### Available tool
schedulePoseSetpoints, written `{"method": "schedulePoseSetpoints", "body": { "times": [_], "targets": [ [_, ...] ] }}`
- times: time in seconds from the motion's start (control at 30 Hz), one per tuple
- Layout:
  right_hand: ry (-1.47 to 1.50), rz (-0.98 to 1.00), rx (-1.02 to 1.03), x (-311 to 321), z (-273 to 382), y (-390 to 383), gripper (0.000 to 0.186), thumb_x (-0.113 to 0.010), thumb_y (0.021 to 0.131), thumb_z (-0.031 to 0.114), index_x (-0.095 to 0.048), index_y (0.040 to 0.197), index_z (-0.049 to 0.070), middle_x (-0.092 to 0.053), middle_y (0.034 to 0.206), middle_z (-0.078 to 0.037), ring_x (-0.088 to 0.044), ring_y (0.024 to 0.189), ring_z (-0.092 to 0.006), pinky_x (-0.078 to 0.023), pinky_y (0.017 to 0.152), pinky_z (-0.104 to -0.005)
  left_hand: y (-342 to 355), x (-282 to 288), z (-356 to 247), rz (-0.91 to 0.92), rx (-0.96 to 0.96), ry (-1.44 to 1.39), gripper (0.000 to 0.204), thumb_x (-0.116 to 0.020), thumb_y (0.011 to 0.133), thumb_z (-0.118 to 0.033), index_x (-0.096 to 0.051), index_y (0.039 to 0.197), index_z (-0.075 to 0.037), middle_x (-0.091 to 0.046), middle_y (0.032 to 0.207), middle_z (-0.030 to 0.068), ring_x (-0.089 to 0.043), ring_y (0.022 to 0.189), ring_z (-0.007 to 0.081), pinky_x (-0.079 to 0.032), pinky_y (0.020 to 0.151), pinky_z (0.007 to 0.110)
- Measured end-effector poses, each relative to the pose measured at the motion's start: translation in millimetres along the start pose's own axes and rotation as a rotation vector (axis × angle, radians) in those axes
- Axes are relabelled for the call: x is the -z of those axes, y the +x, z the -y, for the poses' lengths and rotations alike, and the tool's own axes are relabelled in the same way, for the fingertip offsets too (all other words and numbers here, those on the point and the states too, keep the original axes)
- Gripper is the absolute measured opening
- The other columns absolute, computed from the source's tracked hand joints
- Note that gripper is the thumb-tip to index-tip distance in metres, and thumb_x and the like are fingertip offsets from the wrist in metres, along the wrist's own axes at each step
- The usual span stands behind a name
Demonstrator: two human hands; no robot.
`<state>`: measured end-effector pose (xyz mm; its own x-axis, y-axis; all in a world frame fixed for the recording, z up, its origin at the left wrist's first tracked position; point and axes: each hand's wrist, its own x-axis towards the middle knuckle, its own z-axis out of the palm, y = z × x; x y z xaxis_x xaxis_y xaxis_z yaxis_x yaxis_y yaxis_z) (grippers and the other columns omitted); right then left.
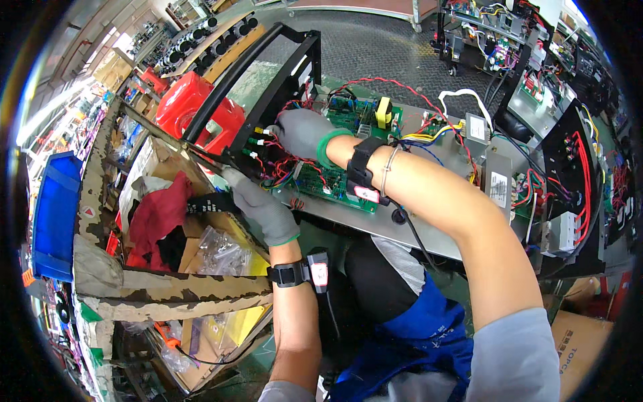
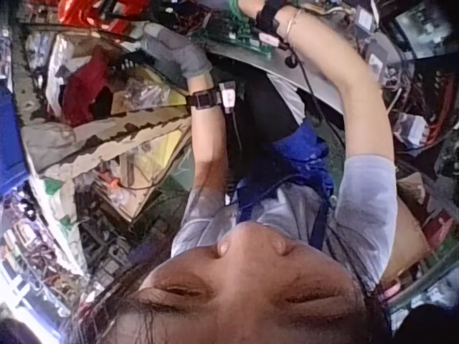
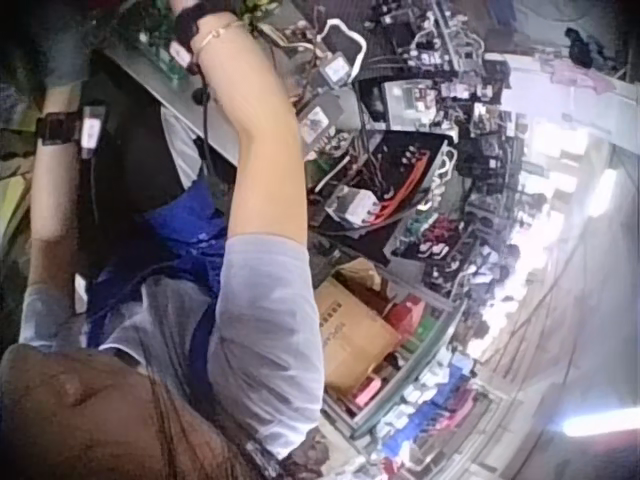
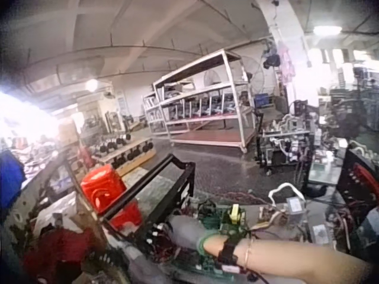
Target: Connecting electrical wires and bundles to a main circuit board inside a chassis.
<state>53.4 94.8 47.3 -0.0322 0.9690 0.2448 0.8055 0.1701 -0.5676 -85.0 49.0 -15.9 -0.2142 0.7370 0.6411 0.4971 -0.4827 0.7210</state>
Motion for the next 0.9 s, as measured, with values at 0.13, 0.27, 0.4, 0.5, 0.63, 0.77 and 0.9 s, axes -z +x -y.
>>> {"method": "schedulePoseSetpoints", "body": {
  "times": [0.13,0.27,0.4,0.5,0.63,0.77,0.9],
  "targets": [
    [0.021,-0.043,0.009,-10,1,4,0.030,-0.047,0.089,0.025,-0.060,0.084,-0.002,-0.060,0.080,-0.024,-0.058,0.079,-0.0407,-0.046,0.072,-0.0471,3,0,6,-0.020,0.038,-0.085,0.048,-0.050,0.084,0.003,-0.033,0.128,0.009,-0.045,0.122,0.0218,-0.054,0.097,0.0275,-0.044,0.088,0.034],
    [0.048,-0.058,-0.006,-12,-7,4,0.029,-0.047,0.089,0.022,-0.059,0.082,-0.003,-0.059,0.077,-0.025,-0.058,0.077,-0.0410,-0.046,0.070,-0.0472,8,-1,-22,-0.032,0.286,-0.542,0.044,-0.049,0.086,-0.001,-0.034,0.127,0.009,-0.046,0.119,0.0205,-0.053,0.090,0.0257,-0.045,0.084,0.033],
    [0.001,0.023,-0.039,3,6,1,0.029,-0.047,0.089,0.022,-0.060,0.084,-0.003,-0.059,0.077,-0.024,-0.059,0.077,-0.0390,-0.047,0.071,-0.0461,8,-1,-16,-0.051,0.315,-0.482,0.050,-0.040,0.094,-0.032,-0.041,0.124,0.008,-0.049,0.115,0.0150,-0.048,0.098,0.0213,-0.038,0.090,0.031],
    [-0.251,0.185,0.025,26,-2,13,0.031,-0.049,0.089,0.026,-0.061,0.092,-0.002,-0.061,0.078,-0.023,-0.063,0.075,-0.0324,-0.050,0.069,-0.0412,7,-2,-16,-0.030,0.274,-0.381,0.059,-0.037,0.095,-0.045,-0.044,0.122,0.006,-0.050,0.114,0.0112,-0.046,0.101,0.0192,-0.034,0.093,0.030],
    [0.508,0.301,-0.103,93,-14,6,0.031,-0.052,0.087,0.025,-0.062,0.103,0.001,-0.061,0.074,-0.007,-0.059,0.063,-0.0136,-0.047,0.052,-0.0253,11,3,-28,-0.038,0.408,-0.574,0.060,-0.037,0.094,-0.048,-0.046,0.120,0.005,-0.050,0.112,0.0089,-0.048,0.095,0.0174,-0.040,0.085,0.029],
    [-0.200,0.432,-0.015,103,-52,2,0.035,-0.060,0.075,0.020,-0.061,0.104,0.000,-0.063,0.080,-0.012,-0.062,0.072,-0.0237,-0.049,0.062,-0.0348,13,3,-24,0.017,0.384,-0.518,0.059,-0.035,0.095,-0.047,-0.046,0.120,0.004,-0.052,0.112,0.0083,-0.052,0.090,0.0165,-0.045,0.076,0.028],
    [-0.345,0.365,0.114,75,-49,0,0.033,-0.060,0.072,0.018,-0.062,0.099,-0.001,-0.062,0.086,-0.023,-0.060,0.085,-0.0379,-0.047,0.075,-0.0430,11,-1,-21,-0.059,0.308,-0.403,0.057,-0.032,0.096,-0.046,-0.047,0.119,0.004,-0.056,0.108,0.0079,-0.054,0.089,0.0152,-0.046,0.072,0.027]
  ]
}}
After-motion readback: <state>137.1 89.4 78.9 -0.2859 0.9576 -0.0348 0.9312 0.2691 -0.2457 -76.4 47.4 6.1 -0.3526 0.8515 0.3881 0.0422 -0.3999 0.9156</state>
